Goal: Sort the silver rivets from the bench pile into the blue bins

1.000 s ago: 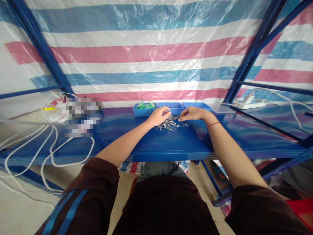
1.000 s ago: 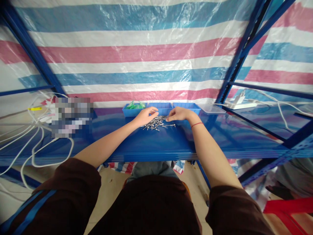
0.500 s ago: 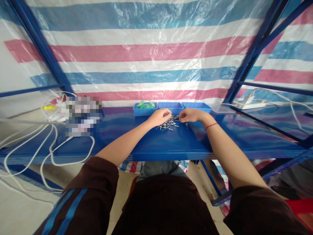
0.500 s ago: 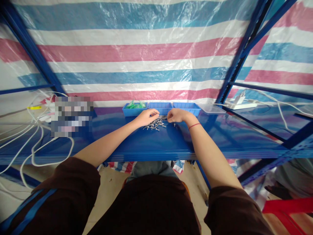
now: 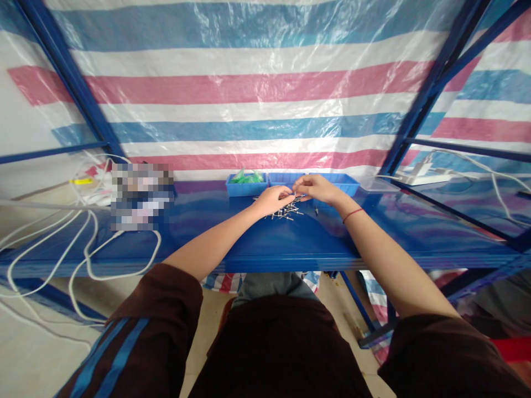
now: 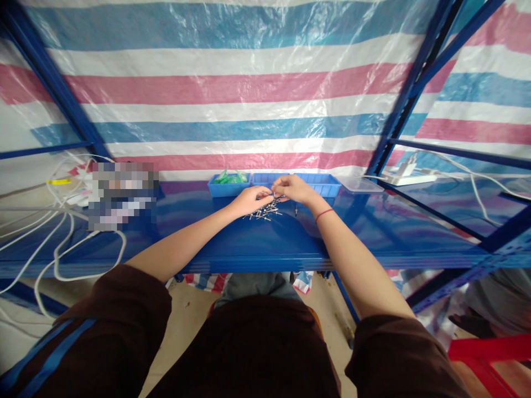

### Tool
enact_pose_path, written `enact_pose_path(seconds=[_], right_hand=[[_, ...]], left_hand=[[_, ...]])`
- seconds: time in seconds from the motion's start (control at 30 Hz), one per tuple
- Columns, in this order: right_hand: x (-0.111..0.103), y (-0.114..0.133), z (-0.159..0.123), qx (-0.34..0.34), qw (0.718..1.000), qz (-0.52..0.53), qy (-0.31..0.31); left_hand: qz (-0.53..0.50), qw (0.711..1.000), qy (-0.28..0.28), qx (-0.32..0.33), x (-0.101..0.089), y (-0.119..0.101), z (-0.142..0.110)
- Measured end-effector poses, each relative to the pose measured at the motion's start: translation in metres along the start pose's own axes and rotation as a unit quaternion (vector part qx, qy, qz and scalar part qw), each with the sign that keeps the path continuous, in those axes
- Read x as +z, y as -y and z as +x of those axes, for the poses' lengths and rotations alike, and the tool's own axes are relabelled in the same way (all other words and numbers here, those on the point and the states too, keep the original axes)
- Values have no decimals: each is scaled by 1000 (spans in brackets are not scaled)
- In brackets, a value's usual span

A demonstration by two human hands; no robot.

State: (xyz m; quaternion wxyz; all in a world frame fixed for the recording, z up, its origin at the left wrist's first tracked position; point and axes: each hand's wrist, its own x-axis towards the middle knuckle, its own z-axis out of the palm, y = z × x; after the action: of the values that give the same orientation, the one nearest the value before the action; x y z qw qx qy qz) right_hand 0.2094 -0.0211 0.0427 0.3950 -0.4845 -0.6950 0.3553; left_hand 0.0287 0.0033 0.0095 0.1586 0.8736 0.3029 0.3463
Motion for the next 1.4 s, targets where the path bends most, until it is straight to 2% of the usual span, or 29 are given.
enact_pose_path(seconds=[0.2, 0.37, 0.67, 0.83, 1.0, 1.1, 1.2, 1.27, 1.4], right_hand=[[6, 3, 0, -18, 1000, 12, -17], [7, 1, 2, -53, 998, 14, -37], [7, 2, 3, -105, 994, -17, -36], [7, 6, 1, -136, 989, -50, -42], [3, 4, 1, -171, 971, -155, -71], [4, 2, 3, -139, 975, -161, -57], [6, 0, 5, -67, 994, -55, -67], [4, 0, 6, -17, 990, 52, -128], [-15, -6, 9, 73, 934, 221, -271]], left_hand=[[-47, 998, -26, -25, 3, 4, 1], [-82, 995, -25, -45, 7, 7, 2], [-81, 996, -26, -41, 7, 1, 1], [-78, 993, -72, -49, 5, 4, 4], [-86, 986, -132, -55, 1, 3, 5], [-79, 986, -138, -55, -1, 2, 4], [-50, 990, -117, -62, -1, 1, 4], [-15, 994, -100, -53, 0, 2, 3], [67, 997, -47, 8, 0, 0, -1]])
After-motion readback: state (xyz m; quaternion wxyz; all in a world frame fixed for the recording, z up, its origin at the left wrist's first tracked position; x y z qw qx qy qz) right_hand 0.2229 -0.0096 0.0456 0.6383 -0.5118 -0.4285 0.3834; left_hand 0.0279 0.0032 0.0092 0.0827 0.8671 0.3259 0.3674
